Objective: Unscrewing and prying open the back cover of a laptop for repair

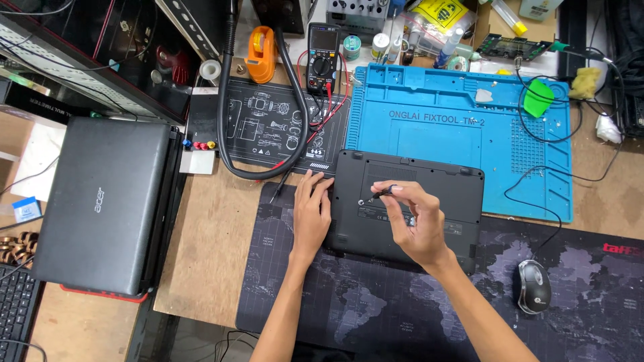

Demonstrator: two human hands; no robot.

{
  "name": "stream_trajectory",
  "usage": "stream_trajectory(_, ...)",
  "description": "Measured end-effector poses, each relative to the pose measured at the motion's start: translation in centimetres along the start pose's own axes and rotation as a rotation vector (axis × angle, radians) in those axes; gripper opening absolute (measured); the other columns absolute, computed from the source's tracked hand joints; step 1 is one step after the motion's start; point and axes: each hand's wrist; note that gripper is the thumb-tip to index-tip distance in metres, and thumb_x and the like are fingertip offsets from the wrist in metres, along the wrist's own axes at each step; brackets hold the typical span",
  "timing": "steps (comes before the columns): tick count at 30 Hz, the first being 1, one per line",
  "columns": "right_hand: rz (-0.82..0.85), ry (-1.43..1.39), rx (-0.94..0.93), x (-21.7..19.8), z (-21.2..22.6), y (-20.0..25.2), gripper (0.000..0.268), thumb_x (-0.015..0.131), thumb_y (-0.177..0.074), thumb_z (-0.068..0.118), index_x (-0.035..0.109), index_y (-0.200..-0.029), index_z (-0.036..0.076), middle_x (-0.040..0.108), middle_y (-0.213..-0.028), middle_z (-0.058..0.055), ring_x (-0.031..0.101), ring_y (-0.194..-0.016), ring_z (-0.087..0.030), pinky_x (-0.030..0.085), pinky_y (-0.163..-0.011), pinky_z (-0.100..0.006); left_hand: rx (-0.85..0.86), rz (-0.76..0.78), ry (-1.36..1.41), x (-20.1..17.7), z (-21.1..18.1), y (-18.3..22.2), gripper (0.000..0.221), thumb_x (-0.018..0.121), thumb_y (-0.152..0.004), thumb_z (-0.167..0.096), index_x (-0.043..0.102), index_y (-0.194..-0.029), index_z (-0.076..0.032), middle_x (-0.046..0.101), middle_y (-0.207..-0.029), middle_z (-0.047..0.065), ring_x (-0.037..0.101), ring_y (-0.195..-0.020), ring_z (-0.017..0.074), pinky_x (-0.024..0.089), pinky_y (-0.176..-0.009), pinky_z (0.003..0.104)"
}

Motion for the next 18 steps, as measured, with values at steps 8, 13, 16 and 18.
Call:
stream_trajectory(8,0.006,0.182,-0.121,-0.4,-0.1,-0.6,0.041,0.08,-0.086,0.001,0.053,-0.117,0.006,0.071,-0.103,-0.013,0.072,-0.094,-0.03,0.064,-0.077,-0.039,0.017,-0.004,-0.019,0.2,0.5,0.1,0.027,0.054,-0.102,-0.002,0.07,-0.123,-0.01,0.062,-0.131,0.009,0.049,-0.141,0.0352,0.036,-0.119,0.046)
stream_trajectory(13,0.033,0.034,0.025,-0.3,0.2,-0.4,0.031,0.066,-0.092,-0.011,0.052,-0.118,-0.001,0.075,-0.105,-0.017,0.076,-0.095,-0.031,0.065,-0.079,-0.037,0.024,0.001,-0.019,0.3,0.6,0.1,0.027,0.055,-0.102,-0.002,0.07,-0.122,-0.01,0.062,-0.129,0.01,0.05,-0.14,0.0359,0.036,-0.119,0.046)
stream_trajectory(16,0.0,0.003,0.042,-0.7,0.4,-0.6,0.031,0.061,-0.094,-0.013,0.049,-0.121,-0.003,0.074,-0.106,-0.019,0.077,-0.094,-0.031,0.067,-0.078,-0.038,0.024,0.004,-0.036,0.4,0.6,0.3,0.027,0.056,-0.101,-0.003,0.07,-0.123,-0.011,0.062,-0.129,0.01,0.05,-0.141,0.0354,0.037,-0.119,0.046)
stream_trajectory(18,-0.027,-0.018,0.045,-1.2,0.0,-0.7,0.033,0.059,-0.096,-0.012,0.047,-0.125,-0.001,0.072,-0.106,-0.02,0.077,-0.092,-0.032,0.068,-0.077,-0.04,0.021,-0.004,-0.027,0.4,0.6,0.2,0.026,0.056,-0.102,-0.003,0.071,-0.122,-0.011,0.062,-0.129,0.009,0.05,-0.14,0.0352,0.036,-0.119,0.046)
Point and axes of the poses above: each hand's wrist, its own y-axis away from the middle knuckle, its own x-axis out of the palm, z = x × y
